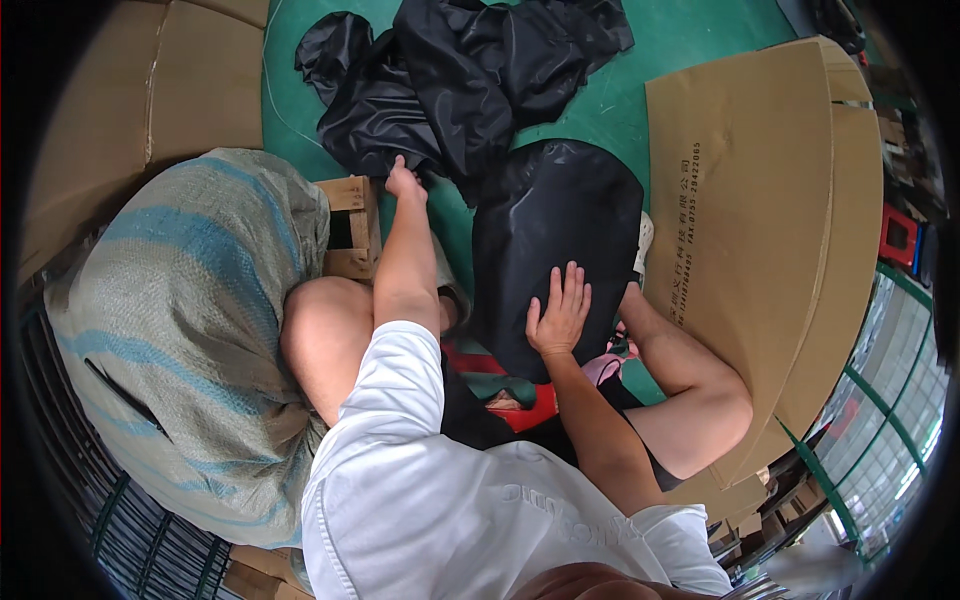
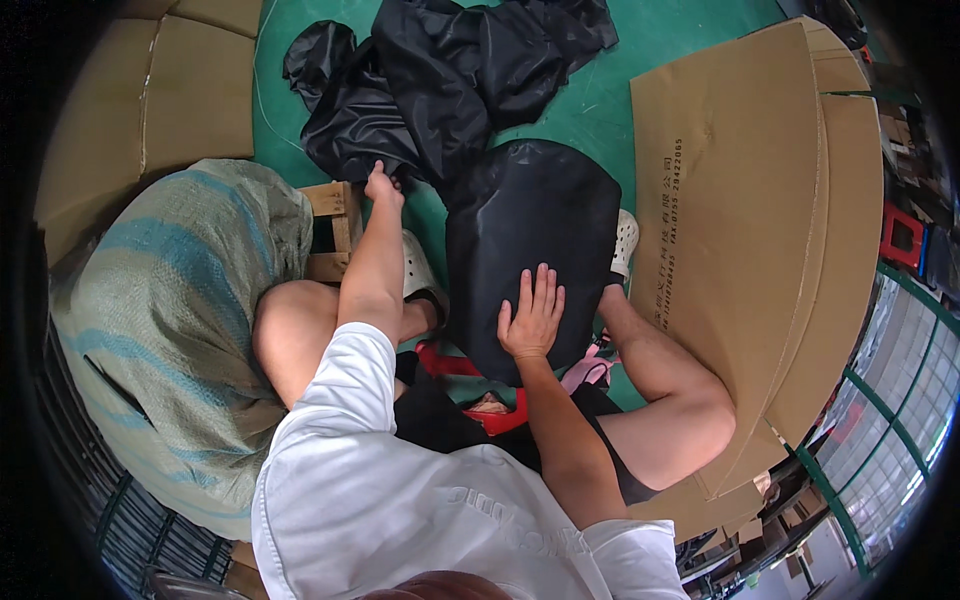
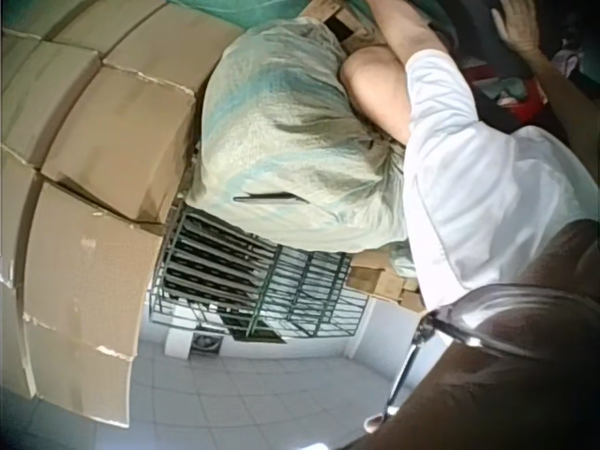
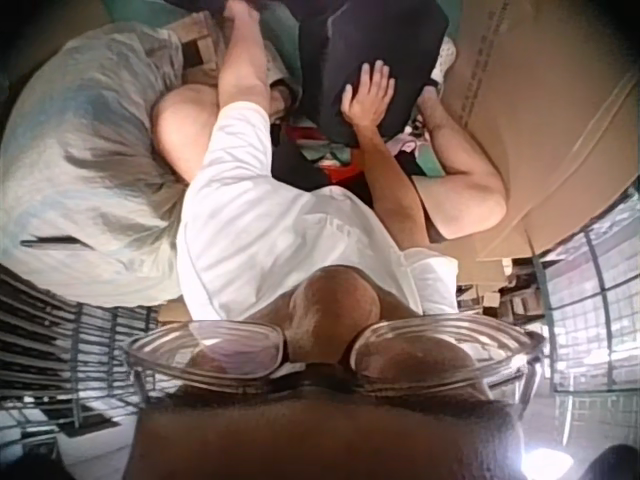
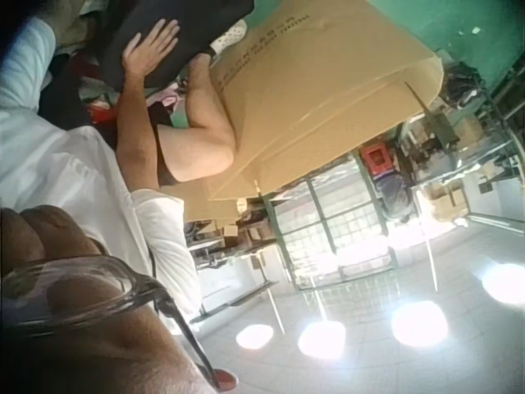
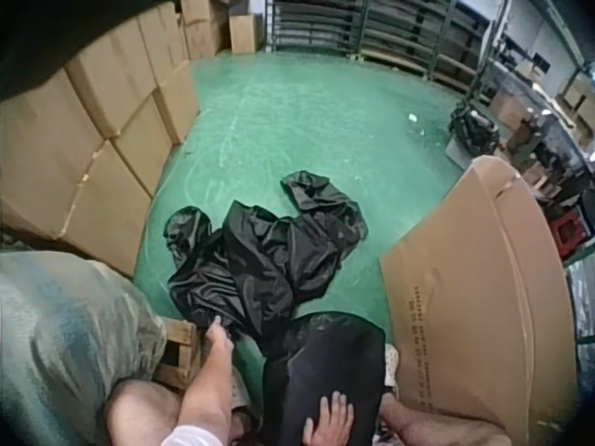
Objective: Inspecting black waterproof storage bags for quality control.
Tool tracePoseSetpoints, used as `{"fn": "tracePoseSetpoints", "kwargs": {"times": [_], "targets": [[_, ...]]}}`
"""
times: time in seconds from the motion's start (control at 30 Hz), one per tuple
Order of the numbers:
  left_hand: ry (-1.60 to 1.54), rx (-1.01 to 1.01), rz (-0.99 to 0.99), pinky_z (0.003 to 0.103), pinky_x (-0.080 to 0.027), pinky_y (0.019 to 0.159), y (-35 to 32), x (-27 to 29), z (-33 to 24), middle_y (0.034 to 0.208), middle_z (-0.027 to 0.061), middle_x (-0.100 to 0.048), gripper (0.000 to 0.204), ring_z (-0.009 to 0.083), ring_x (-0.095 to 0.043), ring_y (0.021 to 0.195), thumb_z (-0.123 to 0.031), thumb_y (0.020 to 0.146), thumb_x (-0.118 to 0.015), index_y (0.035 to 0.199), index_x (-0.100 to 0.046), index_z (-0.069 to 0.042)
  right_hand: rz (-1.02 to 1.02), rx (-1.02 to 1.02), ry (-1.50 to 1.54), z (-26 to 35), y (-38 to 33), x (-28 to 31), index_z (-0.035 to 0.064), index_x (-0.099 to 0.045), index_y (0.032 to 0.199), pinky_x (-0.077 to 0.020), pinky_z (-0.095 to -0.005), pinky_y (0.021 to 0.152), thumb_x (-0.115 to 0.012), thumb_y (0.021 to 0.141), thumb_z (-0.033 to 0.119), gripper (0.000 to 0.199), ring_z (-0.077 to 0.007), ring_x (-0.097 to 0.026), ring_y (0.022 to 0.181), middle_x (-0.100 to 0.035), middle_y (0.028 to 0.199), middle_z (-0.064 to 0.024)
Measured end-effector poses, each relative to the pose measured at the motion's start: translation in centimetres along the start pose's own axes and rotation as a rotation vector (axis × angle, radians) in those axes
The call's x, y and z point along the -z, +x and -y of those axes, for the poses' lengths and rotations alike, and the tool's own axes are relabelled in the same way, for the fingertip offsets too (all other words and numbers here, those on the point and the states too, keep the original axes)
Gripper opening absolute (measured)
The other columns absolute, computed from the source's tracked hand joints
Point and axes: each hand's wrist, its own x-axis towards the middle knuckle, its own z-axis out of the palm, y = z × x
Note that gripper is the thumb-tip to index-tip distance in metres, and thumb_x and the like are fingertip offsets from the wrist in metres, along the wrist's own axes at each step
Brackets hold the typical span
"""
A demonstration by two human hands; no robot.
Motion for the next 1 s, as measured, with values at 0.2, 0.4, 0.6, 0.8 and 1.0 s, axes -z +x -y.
{"fn": "tracePoseSetpoints", "kwargs": {"times": [0.2,0.4,0.6,0.8,1.0], "targets": [[-0.141,-0.060,0.142,0.036,-0.053,0.076,-3.0,-3.9,-4.9,0.104,0.0169,-0.065,0.025,0.0269,-0.064,0.088,-0.008,0.080,-0.064,0.101,-0.063,0.005,-0.030,0.009,0.023,0.2,-0.1,-0.1,0.0052,-0.039,0.145,-0.0146,-0.0491,0.119,-0.058,0.085,0.030,0.067,-0.0335,-0.023,0.146,-0.029,0.156,-0.0177],[-0.298,-0.706,0.075,0.035,-0.048,0.084,-13.8,-9.8,-14.5,0.112,0.0200,-0.063,0.035,0.0266,-0.061,0.093,-0.009,0.083,-0.060,0.109,-0.058,0.013,-0.036,0.010,0.039,0.8,0.2,0.2,0.0062,-0.039,0.145,-0.0160,-0.0484,0.119,-0.059,0.085,0.030,0.068,-0.0316,-0.023,0.146,-0.028,0.157,-0.0157],[-0.214,-1.291,0.610,0.035,-0.046,0.061,-28.6,-11.5,-21.7,0.070,0.0064,-0.063,0.023,0.0236,-0.056,0.061,-0.018,0.088,-0.064,0.079,-0.058,0.002,-0.021,-0.010,0.036,0.5,0.1,0.3,0.0064,-0.040,0.145,-0.0166,-0.0483,0.119,-0.060,0.085,0.030,0.068,-0.0310,-0.023,0.146,-0.028,0.157,-0.0153],[0.954,-1.571,0.805,0.050,-0.050,0.065,-30.6,-12.5,-14.4,0.078,0.0203,-0.065,0.031,0.0418,-0.063,0.078,-0.032,0.078,-0.072,0.081,-0.061,-0.003,-0.018,-0.006,0.033,0.7,0.0,0.3,0.0066,-0.040,0.145,-0.0165,-0.0484,0.119,-0.059,0.085,0.031,0.067,-0.0315,-0.023,0.146,-0.028,0.157,-0.0157],[0.903,-0.741,0.890,0.042,-0.051,0.072,-13.9,-7.9,-2.6,0.077,0.0129,-0.069,0.023,0.0334,-0.067,0.079,-0.027,0.078,-0.074,0.070,-0.066,-0.006,-0.014,0.029,0.080,2.1,0.5,0.5,0.0064,-0.041,0.145,-0.0169,-0.0485,0.118,-0.059,0.085,0.030,0.067,-0.0316,-0.025,0.146,-0.029,0.156,-0.0161]]}}
